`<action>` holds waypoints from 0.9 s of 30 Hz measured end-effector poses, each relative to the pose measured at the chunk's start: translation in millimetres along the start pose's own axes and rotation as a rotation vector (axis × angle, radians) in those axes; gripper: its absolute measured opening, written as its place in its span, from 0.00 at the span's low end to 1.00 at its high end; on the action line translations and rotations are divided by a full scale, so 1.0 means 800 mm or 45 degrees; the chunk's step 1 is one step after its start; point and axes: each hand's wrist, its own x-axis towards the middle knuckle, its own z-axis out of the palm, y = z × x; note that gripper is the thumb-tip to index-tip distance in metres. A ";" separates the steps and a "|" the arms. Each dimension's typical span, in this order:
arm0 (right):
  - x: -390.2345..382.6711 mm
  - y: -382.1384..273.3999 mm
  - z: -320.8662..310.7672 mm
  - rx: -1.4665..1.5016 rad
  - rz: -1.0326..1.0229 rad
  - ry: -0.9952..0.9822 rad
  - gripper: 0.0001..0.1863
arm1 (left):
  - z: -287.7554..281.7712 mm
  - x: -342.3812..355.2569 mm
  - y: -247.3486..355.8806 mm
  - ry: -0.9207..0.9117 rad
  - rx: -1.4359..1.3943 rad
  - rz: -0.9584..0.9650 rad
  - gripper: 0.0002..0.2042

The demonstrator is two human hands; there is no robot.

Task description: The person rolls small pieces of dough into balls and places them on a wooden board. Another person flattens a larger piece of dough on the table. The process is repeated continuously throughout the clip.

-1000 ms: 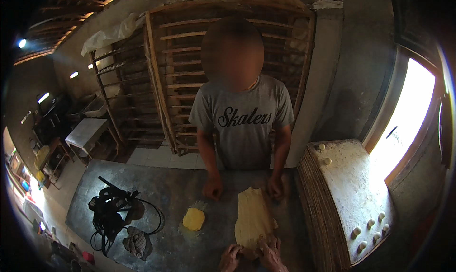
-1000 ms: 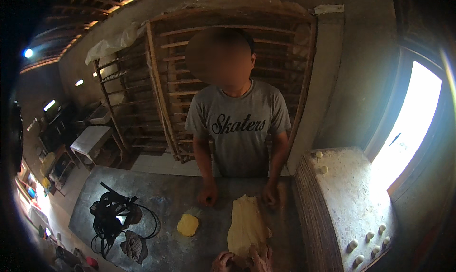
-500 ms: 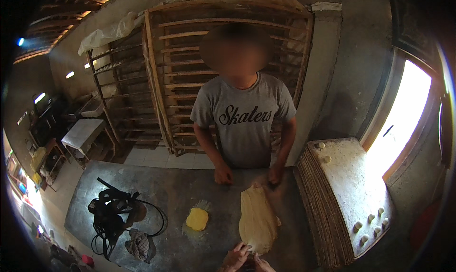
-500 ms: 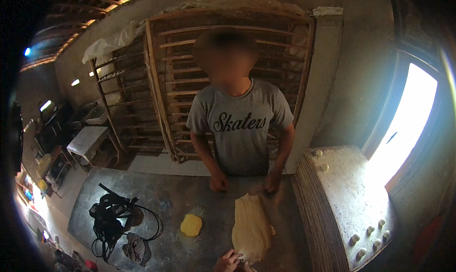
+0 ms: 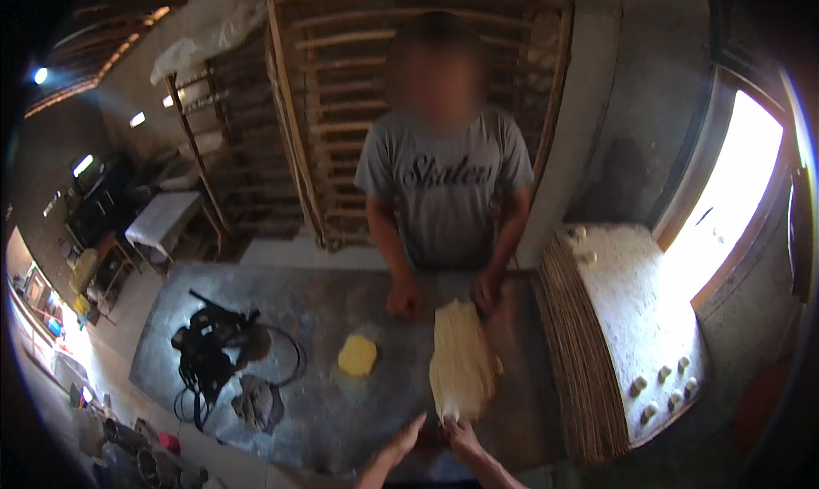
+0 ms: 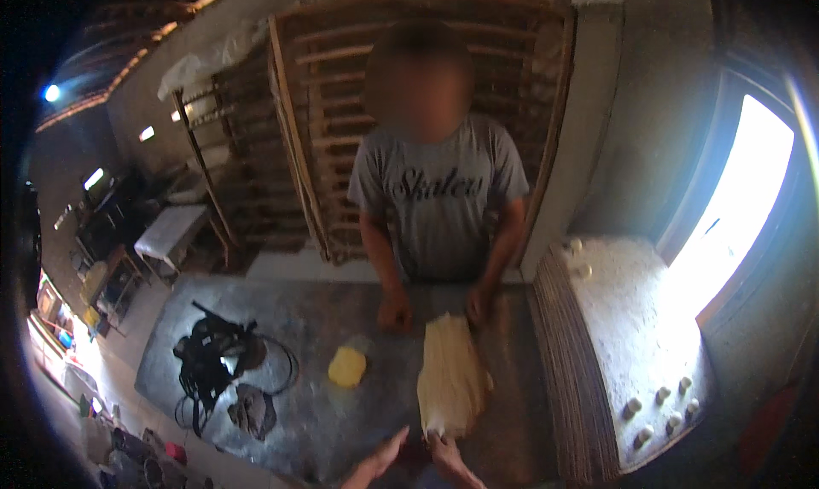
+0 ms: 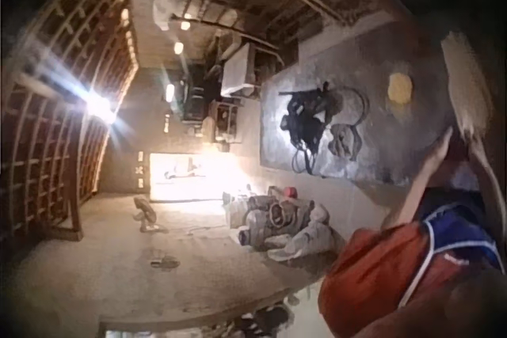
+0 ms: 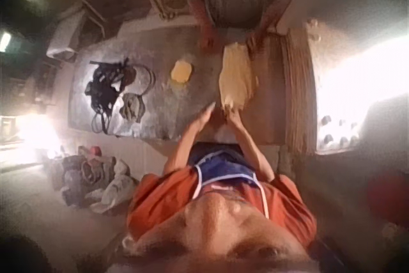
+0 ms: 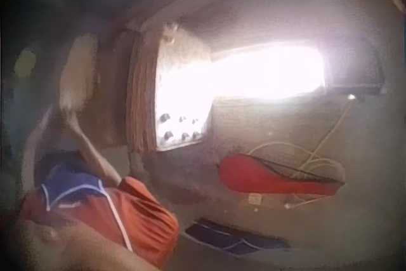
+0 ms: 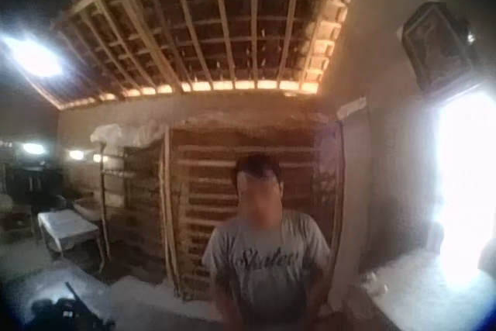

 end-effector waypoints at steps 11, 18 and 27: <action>-0.101 -0.051 -0.086 -1.122 -0.267 -0.201 0.24 | 0.099 -0.045 0.043 0.053 -0.127 0.048 0.20; -0.016 -0.025 -0.049 0.870 0.483 -1.456 0.41 | 0.114 -0.101 0.065 -0.186 -0.144 -0.063 0.31; -0.065 -0.029 -0.064 -0.906 -0.464 -0.178 0.16 | 0.090 -0.033 0.038 -0.166 -0.172 -0.149 0.34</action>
